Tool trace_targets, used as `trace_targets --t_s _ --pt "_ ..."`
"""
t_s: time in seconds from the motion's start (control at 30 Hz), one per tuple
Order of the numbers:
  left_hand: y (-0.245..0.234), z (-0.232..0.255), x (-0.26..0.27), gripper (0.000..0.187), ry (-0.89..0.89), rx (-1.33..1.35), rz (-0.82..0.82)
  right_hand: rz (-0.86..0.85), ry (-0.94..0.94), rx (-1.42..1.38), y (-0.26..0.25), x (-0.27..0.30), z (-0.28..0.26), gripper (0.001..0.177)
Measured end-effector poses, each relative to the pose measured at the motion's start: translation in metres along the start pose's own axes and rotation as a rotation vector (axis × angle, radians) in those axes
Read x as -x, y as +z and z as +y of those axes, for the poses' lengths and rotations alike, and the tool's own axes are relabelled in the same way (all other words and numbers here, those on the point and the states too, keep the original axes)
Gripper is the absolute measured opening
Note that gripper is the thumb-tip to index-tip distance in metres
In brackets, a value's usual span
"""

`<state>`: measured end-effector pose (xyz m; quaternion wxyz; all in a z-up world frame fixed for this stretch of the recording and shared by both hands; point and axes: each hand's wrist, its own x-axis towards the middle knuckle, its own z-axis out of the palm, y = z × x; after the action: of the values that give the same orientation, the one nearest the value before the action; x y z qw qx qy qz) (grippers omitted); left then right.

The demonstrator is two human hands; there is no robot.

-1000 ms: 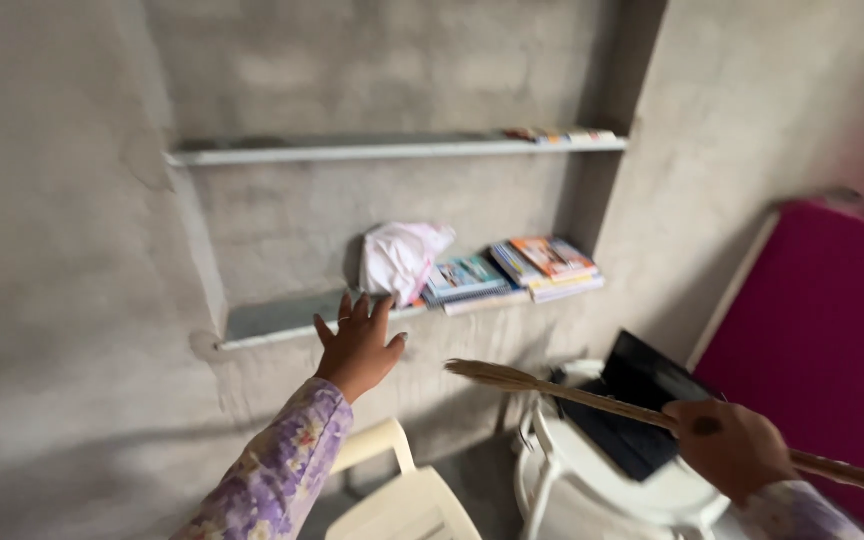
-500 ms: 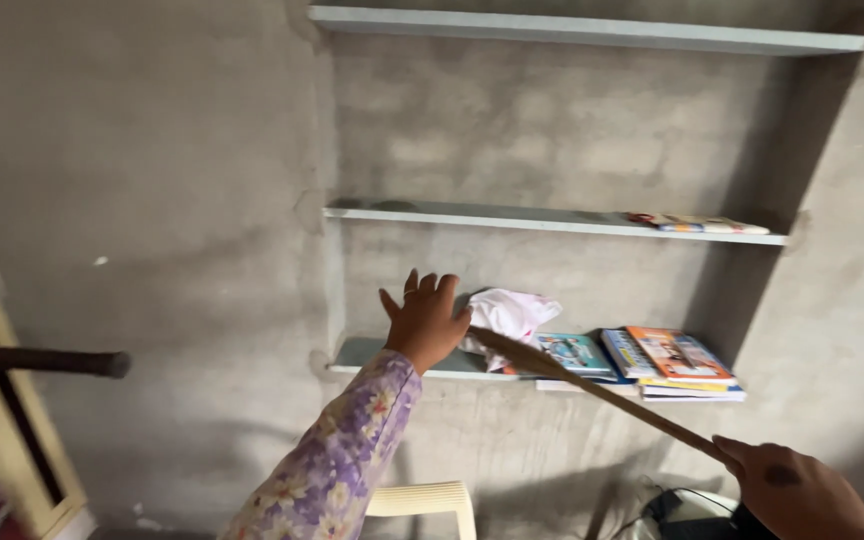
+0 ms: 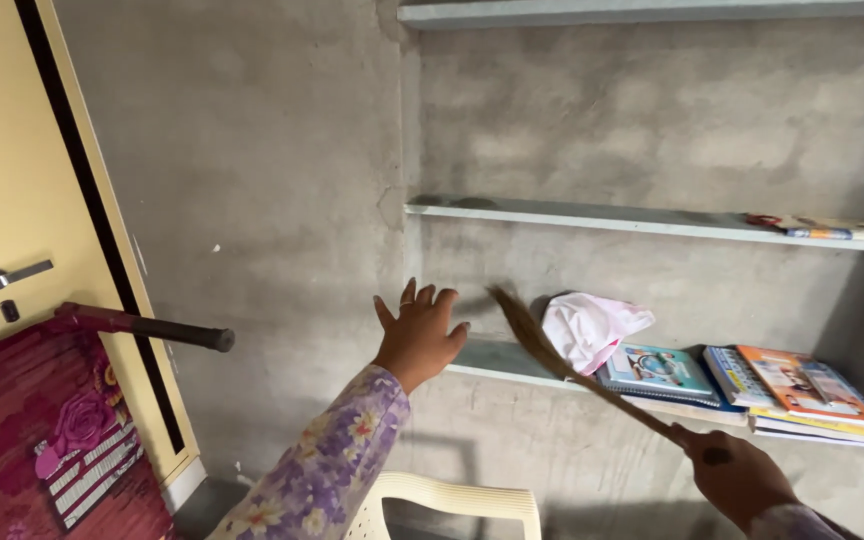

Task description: The person uses a broom to dust a plastic chair and a wall shelf, then moves several books and notebooks from the shelf onto the chair. A laptop remains on a small table nearby.

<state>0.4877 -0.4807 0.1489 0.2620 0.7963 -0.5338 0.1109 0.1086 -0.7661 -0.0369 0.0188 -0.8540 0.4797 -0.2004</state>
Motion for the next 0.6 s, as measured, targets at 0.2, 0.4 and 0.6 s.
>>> trace_targets --t_s 0.2,0.4,0.6 --pt "0.011 -0.034 -0.024 0.054 -0.032 -0.024 -0.019 -0.150 -0.074 0.099 -0.059 -0.005 -0.089 0.035" --pt "0.040 -0.056 -0.046 0.055 -0.025 -0.019 -0.050 -0.003 -0.182 -0.099 0.016 -0.059 -0.054 0.028" --pt "0.061 -0.079 -0.069 0.054 -0.004 -0.001 -0.064 -0.074 -0.211 -0.034 -0.028 -0.055 -0.105 0.025"
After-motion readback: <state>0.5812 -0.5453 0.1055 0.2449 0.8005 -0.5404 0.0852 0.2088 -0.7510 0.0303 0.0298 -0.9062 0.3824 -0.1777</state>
